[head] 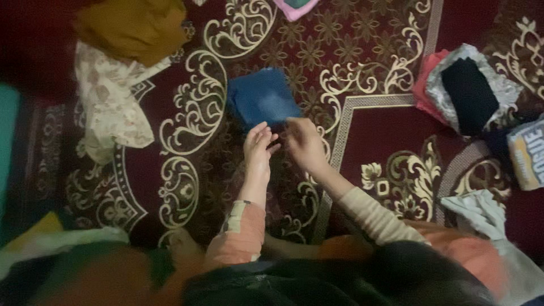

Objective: The person folds clothes by hand while sitting on a patterned rug. They fold a white patterned garment, a black garment, and a pair of blue denim pants, smoothing each item and placing it in a stack.

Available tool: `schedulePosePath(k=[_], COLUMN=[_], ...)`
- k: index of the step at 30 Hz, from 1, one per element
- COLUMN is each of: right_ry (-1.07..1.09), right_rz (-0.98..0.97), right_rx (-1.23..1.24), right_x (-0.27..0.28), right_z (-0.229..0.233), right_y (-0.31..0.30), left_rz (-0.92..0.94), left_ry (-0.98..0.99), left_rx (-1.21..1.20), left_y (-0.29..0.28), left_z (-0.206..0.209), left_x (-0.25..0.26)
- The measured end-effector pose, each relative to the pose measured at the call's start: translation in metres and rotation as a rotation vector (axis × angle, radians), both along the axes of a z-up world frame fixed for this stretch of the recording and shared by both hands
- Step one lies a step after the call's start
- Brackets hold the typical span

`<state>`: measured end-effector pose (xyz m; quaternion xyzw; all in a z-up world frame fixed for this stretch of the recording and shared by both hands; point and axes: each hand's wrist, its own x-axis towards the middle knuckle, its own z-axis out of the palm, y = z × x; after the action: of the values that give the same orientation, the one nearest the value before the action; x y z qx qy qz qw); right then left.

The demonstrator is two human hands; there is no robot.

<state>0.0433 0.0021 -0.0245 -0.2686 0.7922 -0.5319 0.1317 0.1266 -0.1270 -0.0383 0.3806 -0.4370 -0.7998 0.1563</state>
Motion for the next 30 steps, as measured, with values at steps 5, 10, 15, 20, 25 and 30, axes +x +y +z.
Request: schedulePosePath(k=[5, 10, 15, 20, 25, 30], right_ry=[0.885, 0.725, 0.304, -0.498, -0.798, -0.514], right_rz=[0.302, 0.300, 0.260, 0.084, -0.048, -0.189], right_rx=[0.466, 0.772, 0.632, -0.029, -0.149, 0.217], right_x=[0.005, -0.020, -0.027, -0.035, -0.043, -0.039], right_z=[-0.002, -0.027, -0.010, 0.022, 0.014, -0.020], right_y=[-0.075, -0.106, -0.097, -0.027, 0.063, 0.132], left_rz=[0.132, 0.181, 0.151, 0.177, 0.154, 0.010], left_ry=[0.072, -0.043, -0.075, -0.029, 0.059, 0.003], left_rx=[-0.021, 0.076, 0.080, 0.313, 0.502, 0.267], left_y=[-0.030, -0.037, -0.036, -0.022, 0.021, 0.062], left_z=[-0.023, -0.031, -0.033, -0.056, -0.067, -0.094], left_x=[0.030, 0.044, 0.056, 0.054, 0.047, 0.039])
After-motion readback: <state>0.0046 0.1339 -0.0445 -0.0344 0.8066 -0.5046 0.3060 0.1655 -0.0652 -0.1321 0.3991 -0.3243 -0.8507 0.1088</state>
